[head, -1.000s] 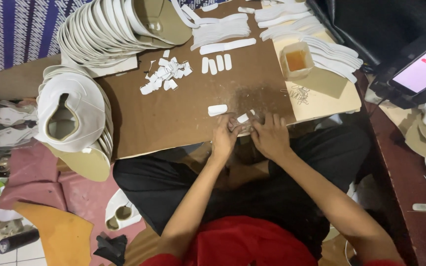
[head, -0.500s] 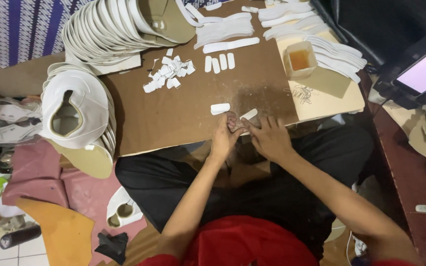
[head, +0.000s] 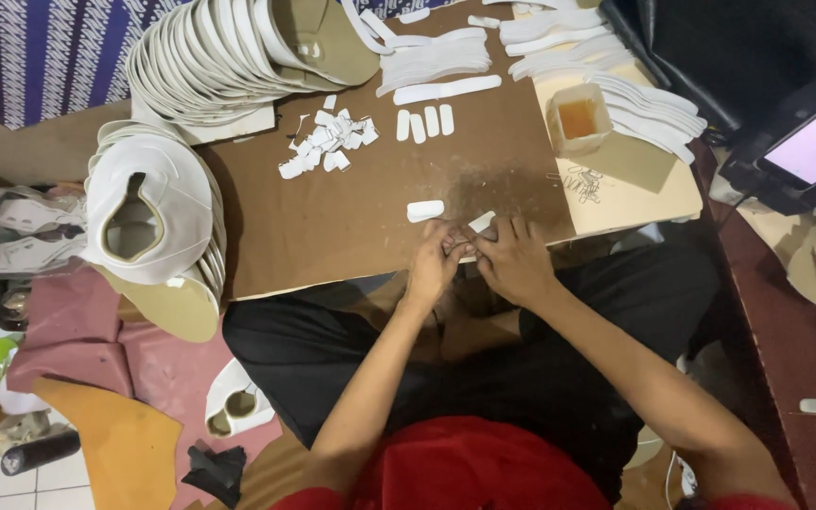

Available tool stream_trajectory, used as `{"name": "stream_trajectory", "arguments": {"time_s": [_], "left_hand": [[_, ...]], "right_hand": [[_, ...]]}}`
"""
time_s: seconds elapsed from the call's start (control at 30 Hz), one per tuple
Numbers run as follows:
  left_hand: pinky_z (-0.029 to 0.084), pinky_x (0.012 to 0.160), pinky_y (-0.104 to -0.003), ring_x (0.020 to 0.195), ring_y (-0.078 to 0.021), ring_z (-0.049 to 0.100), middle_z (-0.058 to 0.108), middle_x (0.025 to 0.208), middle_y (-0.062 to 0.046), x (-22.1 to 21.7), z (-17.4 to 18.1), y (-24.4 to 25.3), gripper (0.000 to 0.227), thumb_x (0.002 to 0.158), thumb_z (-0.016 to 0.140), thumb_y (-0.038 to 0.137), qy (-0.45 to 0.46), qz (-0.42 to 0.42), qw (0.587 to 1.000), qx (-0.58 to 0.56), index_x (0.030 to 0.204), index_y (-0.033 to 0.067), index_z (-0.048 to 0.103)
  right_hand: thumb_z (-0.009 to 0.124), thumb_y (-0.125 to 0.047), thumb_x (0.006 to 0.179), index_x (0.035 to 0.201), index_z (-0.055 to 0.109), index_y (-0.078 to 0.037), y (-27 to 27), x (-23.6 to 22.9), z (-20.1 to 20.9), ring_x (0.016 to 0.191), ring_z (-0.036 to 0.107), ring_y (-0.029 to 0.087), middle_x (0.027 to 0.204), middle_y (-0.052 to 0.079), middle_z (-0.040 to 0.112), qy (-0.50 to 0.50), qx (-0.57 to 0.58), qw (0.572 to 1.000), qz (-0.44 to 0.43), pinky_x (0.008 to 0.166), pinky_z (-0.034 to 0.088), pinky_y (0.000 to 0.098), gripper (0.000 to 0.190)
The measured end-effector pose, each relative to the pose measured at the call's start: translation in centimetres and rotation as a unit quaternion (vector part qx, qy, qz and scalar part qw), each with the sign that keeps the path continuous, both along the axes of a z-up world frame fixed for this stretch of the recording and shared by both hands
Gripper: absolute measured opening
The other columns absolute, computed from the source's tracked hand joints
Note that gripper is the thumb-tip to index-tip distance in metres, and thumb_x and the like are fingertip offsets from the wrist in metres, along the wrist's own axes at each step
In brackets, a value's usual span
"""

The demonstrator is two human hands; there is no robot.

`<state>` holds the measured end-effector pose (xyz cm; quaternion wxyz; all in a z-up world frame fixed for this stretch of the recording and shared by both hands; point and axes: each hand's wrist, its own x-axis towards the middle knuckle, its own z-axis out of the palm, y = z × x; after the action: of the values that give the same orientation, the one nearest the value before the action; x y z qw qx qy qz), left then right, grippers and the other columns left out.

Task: The person sits at a table and repeatedly picks up small white foam pieces, applies glue from a container, and attaches them to larger white shoe components. The person handles the pieces by hand, arranging them in a row on the table as they work.

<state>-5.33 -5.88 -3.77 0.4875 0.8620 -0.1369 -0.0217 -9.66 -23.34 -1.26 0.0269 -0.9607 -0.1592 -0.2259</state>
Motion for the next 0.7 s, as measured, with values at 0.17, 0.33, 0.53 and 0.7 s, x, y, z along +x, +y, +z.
{"name": "stream_trajectory", "arguments": {"time_s": [0.17, 0.33, 0.53, 0.7], "left_hand": [[0.059, 0.077, -0.038, 0.087, -0.0288, 0.071, 0.060, 0.096, -0.005, -0.6, 1.4, -0.8, 0.013, 0.092, 0.074, 0.022, -0.044, 0.024, 0.998, 0.035, 0.102, 0.0152, 0.070], [0.060, 0.073, -0.041, 0.084, -0.0334, 0.071, 0.059, 0.095, -0.006, -0.6, 0.9, -1.7, 0.014, 0.092, 0.073, 0.025, -0.065, 0.037, 0.995, 0.071, 0.100, 0.0132, 0.072], [0.060, 0.074, -0.046, 0.087, -0.0386, 0.072, 0.060, 0.098, -0.009, -0.4, 1.4, -2.3, 0.017, 0.094, 0.069, 0.022, -0.039, 0.025, 0.994, 0.103, 0.105, 0.0106, 0.073], [0.058, 0.084, -0.043, 0.096, -0.0330, 0.072, 0.065, 0.095, -0.007, 0.8, 1.0, -2.8, 0.017, 0.090, 0.072, 0.024, 0.033, 0.054, 0.989, 0.131, 0.103, 0.0130, 0.070]], "right_hand": [[0.056, -0.040, 0.085, 0.086, 0.071, -0.025, -1.3, 0.0, 0.5, 0.088, 0.055, 0.031, 0.095, 0.010, 0.054, -0.012, -0.016, 0.999, -0.039, 0.074, 0.042, 0.0423, 0.021], [0.052, -0.042, 0.090, 0.085, 0.073, -0.027, -1.9, -0.2, 1.8, 0.081, 0.053, 0.027, 0.087, 0.007, 0.051, -0.042, -0.038, 0.995, -0.078, 0.070, 0.041, 0.0389, 0.027], [0.057, -0.035, 0.086, 0.071, 0.066, -0.020, -1.4, -1.1, 3.0, 0.077, 0.051, 0.027, 0.083, 0.008, 0.050, -0.068, -0.038, 0.996, -0.053, 0.066, 0.038, 0.0383, 0.023], [0.065, -0.025, 0.096, 0.100, 0.071, -0.011, -1.6, -2.5, 2.0, 0.098, 0.058, 0.033, 0.103, 0.010, 0.053, -0.051, 0.182, 0.974, -0.124, 0.079, 0.048, 0.0414, 0.015]]}}
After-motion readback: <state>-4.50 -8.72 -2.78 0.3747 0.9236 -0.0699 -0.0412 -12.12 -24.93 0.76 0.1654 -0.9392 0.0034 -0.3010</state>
